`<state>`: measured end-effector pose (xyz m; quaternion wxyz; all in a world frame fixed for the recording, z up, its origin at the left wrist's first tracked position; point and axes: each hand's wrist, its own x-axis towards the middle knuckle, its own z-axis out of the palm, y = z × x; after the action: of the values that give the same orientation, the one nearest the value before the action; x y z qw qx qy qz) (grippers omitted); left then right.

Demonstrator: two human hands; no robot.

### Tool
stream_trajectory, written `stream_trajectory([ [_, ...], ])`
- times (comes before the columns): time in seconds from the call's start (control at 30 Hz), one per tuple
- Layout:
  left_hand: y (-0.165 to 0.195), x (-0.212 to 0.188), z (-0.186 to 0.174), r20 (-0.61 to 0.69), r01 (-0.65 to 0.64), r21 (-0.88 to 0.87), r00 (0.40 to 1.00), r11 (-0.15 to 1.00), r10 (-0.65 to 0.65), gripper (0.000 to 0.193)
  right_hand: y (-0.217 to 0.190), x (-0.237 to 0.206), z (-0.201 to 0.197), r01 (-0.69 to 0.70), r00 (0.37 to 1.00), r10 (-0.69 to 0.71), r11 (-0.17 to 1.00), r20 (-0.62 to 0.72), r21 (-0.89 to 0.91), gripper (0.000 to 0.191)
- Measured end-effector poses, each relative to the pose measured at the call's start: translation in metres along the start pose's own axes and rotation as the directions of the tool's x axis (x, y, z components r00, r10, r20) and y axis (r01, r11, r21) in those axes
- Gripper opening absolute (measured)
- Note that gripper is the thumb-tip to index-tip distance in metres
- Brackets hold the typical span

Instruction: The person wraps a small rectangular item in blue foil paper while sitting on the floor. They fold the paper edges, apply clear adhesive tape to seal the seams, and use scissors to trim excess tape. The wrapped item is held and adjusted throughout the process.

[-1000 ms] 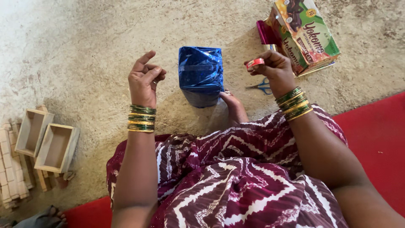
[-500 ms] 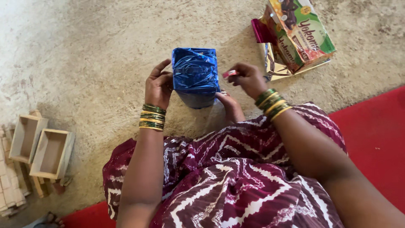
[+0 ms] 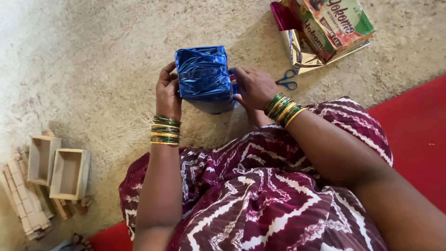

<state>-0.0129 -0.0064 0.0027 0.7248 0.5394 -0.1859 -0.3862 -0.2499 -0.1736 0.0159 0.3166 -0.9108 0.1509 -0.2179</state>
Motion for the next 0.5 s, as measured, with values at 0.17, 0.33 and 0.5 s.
stream_trajectory([
  [0.17, -0.011, -0.005, -0.005, 0.014, 0.064, -0.152, 0.998, 0.986, -0.063, 0.045, 0.004, -0.001, 0.006, -0.062, 0.998, 0.062, 0.998, 0.002, 0.016, 0.027],
  [0.33, -0.013, -0.008, -0.007, 0.023, 0.059, -0.182, 0.998, 0.981, -0.056, 0.042, 0.010, 0.000, 0.009, -0.102, 0.995, 0.102, 0.994, 0.006, -0.039, 0.024],
  [0.5, 0.024, -0.019, 0.008, -0.293, 0.092, 0.286, 0.956, 0.954, -0.005, 0.039, 0.009, 0.000, 0.007, -0.064, 0.998, 0.064, 0.998, -0.005, -0.004, 0.025],
])
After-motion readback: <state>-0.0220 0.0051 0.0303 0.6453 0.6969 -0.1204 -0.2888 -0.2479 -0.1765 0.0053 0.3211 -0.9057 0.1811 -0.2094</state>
